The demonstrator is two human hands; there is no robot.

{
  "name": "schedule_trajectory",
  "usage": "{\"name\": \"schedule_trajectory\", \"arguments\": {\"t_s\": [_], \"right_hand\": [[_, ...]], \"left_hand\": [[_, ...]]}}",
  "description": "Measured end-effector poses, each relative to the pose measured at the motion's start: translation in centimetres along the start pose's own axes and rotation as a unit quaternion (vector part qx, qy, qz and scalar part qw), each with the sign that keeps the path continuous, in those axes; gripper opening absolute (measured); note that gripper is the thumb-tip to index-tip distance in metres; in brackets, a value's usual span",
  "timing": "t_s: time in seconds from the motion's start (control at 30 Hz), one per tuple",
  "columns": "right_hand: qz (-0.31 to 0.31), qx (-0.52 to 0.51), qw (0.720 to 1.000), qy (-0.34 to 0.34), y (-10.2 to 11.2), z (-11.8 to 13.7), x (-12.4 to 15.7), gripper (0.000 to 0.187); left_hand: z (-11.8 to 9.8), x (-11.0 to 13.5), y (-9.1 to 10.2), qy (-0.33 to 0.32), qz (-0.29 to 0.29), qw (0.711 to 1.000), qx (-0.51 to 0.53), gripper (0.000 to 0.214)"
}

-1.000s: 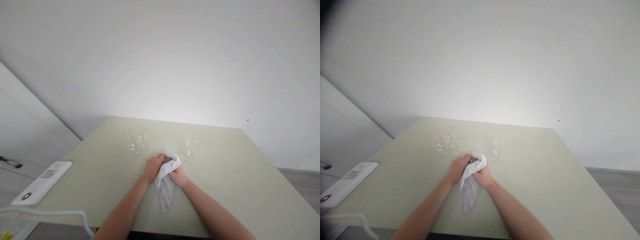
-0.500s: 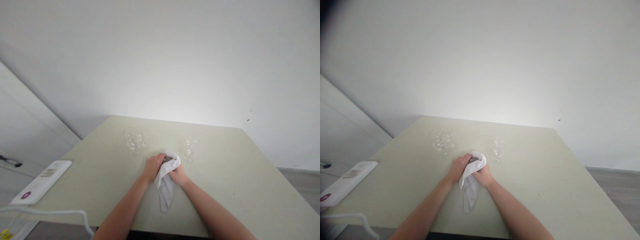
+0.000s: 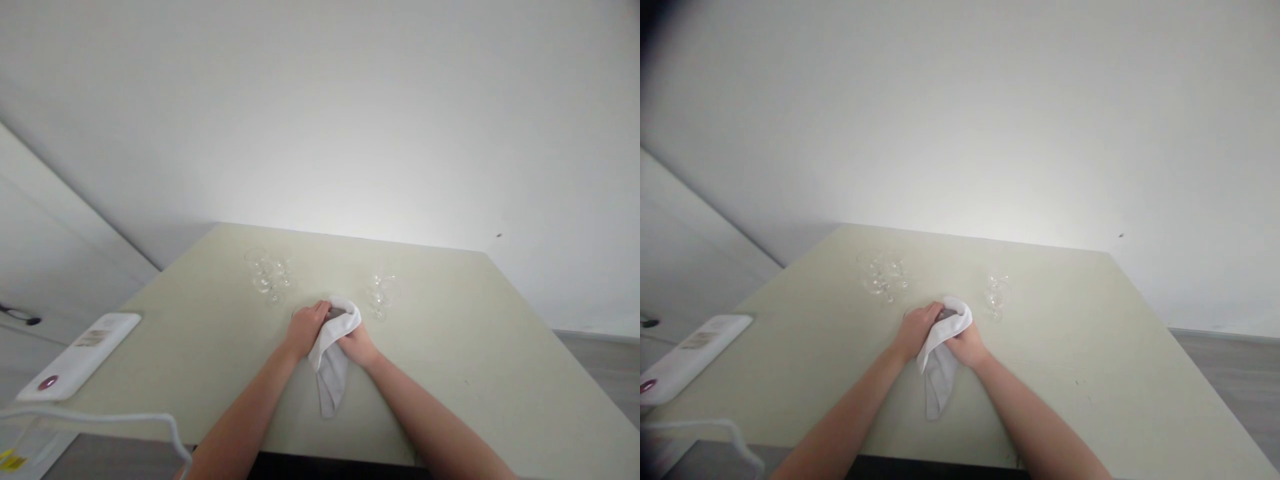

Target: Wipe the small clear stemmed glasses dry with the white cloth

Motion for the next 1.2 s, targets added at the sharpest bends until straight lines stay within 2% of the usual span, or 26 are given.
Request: {"name": "schedule_trajectory", "arguments": {"t_s": [0.63,1.2], "right_hand": [[-0.011,0.005,1.0,0.011,0.02,0.06,-0.1,0.051],[-0.008,-0.001,1.0,0.008,-0.01,0.06,-0.11,0.046]], "left_hand": [[-0.03,0.0,0.11,0.012,0.012,1.0,-0.009,0.016],[-0.09,-0.02,0.27,0.009,0.015,1.0,0.009,0.019]]}}
Point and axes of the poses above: each hand's wrist, its own x-axis away from the middle knuckle, its own y-axis out of the back of the hand, z = x × y, the point moved 5 cm from there along -x, towards the middle knuckle, and after that the axes turned 1 degree about -y, right-handed, at the moved point
